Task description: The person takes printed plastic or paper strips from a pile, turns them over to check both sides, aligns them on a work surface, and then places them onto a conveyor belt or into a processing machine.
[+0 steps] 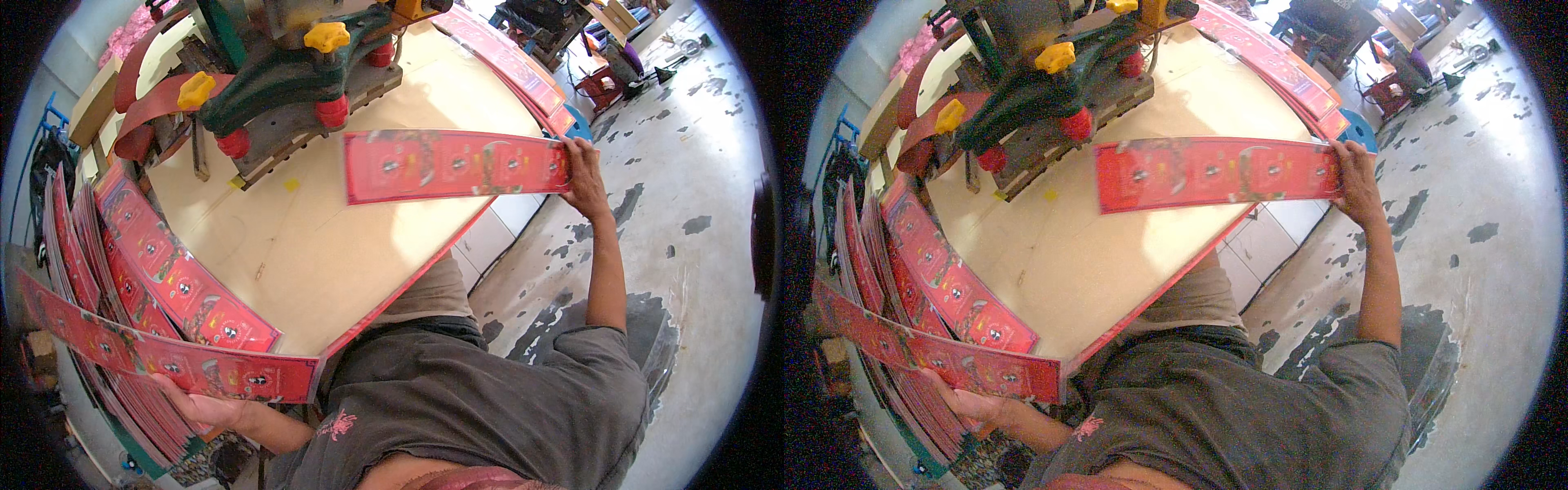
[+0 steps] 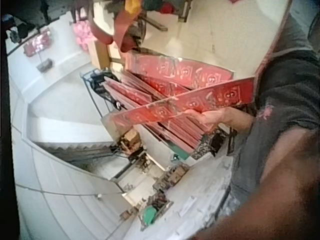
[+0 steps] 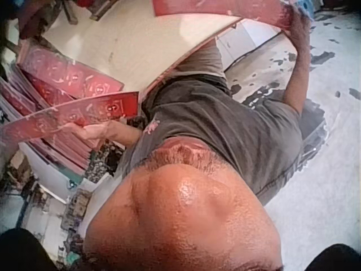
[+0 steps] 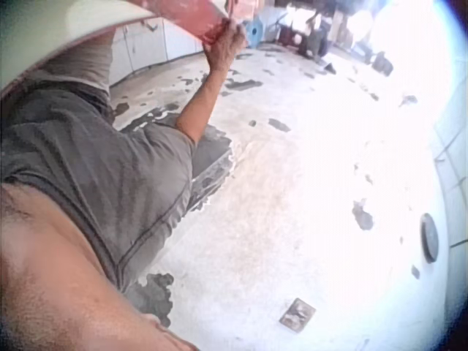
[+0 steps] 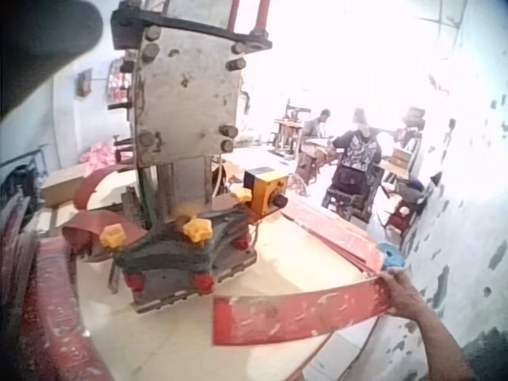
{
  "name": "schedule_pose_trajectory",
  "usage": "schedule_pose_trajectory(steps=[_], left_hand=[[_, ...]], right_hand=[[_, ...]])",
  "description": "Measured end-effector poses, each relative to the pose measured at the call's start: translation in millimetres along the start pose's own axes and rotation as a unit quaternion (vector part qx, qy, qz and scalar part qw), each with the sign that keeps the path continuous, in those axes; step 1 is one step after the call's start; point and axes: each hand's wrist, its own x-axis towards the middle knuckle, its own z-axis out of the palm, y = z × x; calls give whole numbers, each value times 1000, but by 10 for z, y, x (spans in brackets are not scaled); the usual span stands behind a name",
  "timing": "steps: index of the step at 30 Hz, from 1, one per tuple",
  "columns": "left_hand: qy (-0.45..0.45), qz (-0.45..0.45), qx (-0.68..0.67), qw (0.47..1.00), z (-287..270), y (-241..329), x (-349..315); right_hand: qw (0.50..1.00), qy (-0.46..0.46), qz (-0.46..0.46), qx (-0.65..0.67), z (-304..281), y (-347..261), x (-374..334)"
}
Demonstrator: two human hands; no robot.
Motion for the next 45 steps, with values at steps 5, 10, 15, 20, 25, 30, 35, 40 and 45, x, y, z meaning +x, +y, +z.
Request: schedule_pose_trajectory(steps=[5, 10, 15, 20, 25, 30, 35, 40, 45], left_hand=[[5, -28, -23, 999, -121, -123, 87], [-10, -25, -22, 999, -74, -76, 62], [6, -58, -72, 996, 100, 127, -87], [-4, -69, -108, 992, 66, 92, -85], [57, 6, -36, 998, 86, 236, -185], [69, 33, -27, 997, 73, 306, -248], [45, -2, -42, 998, -112, 256, -221], [28, -15, -67, 997, -60, 239, -211], [39, -29, -88, 995, 96, 216, -276]], right_hand=[[993, 112, 22, -1, 179, 415, -277], [985, 146, 93, 16, 342, 1023, -616], [971, 158, 173, 36, 276, 1230, -336], [959, 198, 162, 119, 319, 1238, 577], [972, 165, 143, 88, 258, 644, 1502], [973, 141, 166, 75, 518, 551, 2074], [993, 74, 92, 24, 844, 542, 2187], [991, 27, 113, 72, 866, 521, 2139], [969, 182, 102, 135, 646, 232, 2010]])
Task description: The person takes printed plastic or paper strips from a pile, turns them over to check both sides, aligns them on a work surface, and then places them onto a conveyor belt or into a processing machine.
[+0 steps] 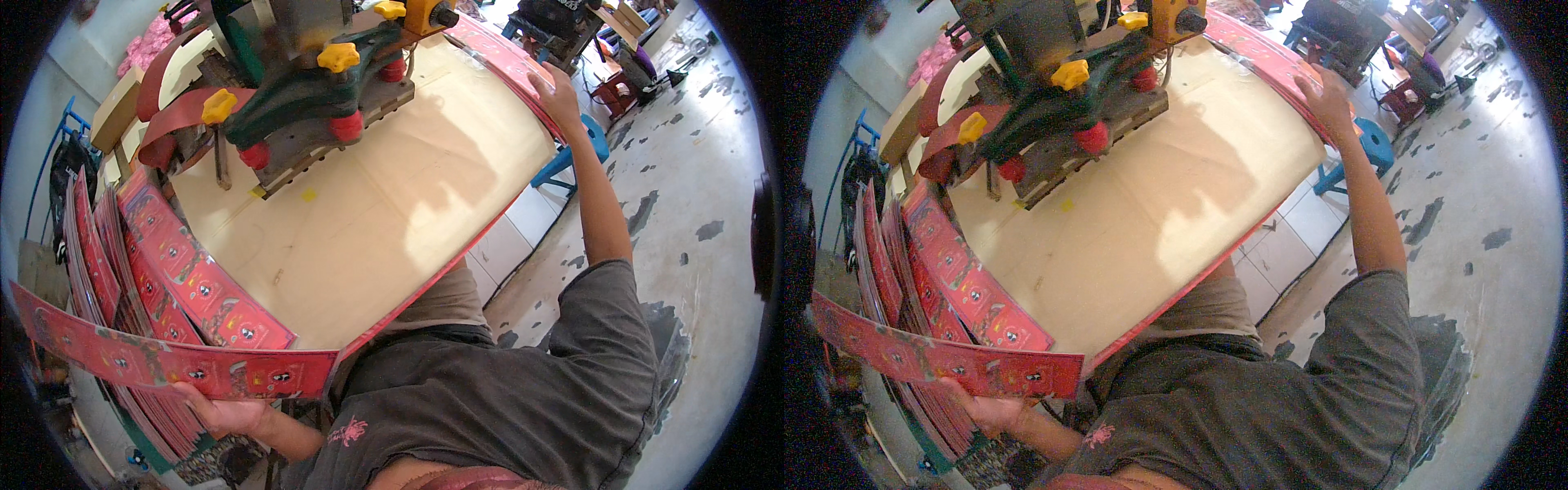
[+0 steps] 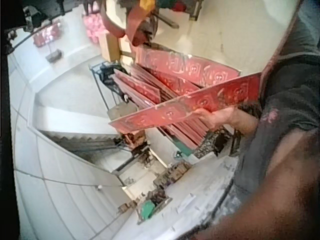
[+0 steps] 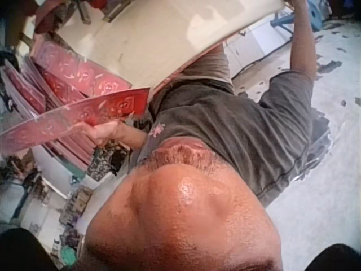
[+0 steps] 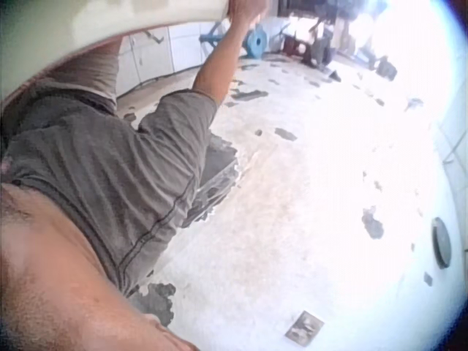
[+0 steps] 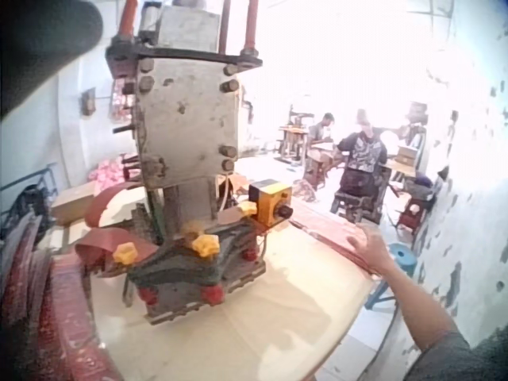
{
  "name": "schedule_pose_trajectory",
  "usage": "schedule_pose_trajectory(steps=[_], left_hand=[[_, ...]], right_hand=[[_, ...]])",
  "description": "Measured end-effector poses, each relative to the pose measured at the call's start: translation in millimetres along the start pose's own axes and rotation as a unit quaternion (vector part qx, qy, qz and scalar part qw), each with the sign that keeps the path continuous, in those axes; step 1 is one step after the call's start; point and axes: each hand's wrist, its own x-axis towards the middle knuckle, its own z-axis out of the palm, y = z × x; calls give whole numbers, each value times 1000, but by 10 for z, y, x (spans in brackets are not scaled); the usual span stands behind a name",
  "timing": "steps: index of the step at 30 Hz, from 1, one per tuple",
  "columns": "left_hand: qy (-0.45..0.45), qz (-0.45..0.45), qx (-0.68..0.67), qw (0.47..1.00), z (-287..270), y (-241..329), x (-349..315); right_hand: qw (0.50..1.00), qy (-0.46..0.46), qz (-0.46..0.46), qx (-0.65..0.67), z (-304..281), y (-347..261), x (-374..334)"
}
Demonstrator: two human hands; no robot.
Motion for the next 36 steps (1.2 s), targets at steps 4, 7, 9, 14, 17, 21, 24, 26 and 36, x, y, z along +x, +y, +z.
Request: schedule_pose_trajectory(steps=[4, 7, 9, 14, 17, 21, 24, 26, 36], left_hand=[[-14, 0, -26, 1000, -177, -153, 60], [-39, 19, -30, 999, -137, -167, -15], [-46, 48, -21, 998, -314, -313, 75], [-134, 86, 15, 987, -644, -380, 32], [-283, 77, -18, 956, -725, -414, 38], [-360, 138, 117, 915, -458, -225, -170], [-405, 155, 170, 885, -250, -53, -273], [-447, 140, 210, 858, -163, 7, -291], [-750, 148, 316, 563, 594, 99, -705]], right_hand=[[993, 51, 15, 106, -299, -654, -275], [989, 69, -11, 130, -432, -1027, -575], [979, 70, -8, 191, -500, -1221, -773], [972, 45, 3, 229, -705, -1737, -1158], [958, 52, 17, 283, -809, -1840, -1285], [952, 87, -15, 292, -1045, -2037, -1329], [942, 112, -62, 309, -1227, -2175, -1340], [942, 131, -82, 299, -1376, -2245, -1342], [766, 48, -579, 274, -1763, -3092, -1563]])
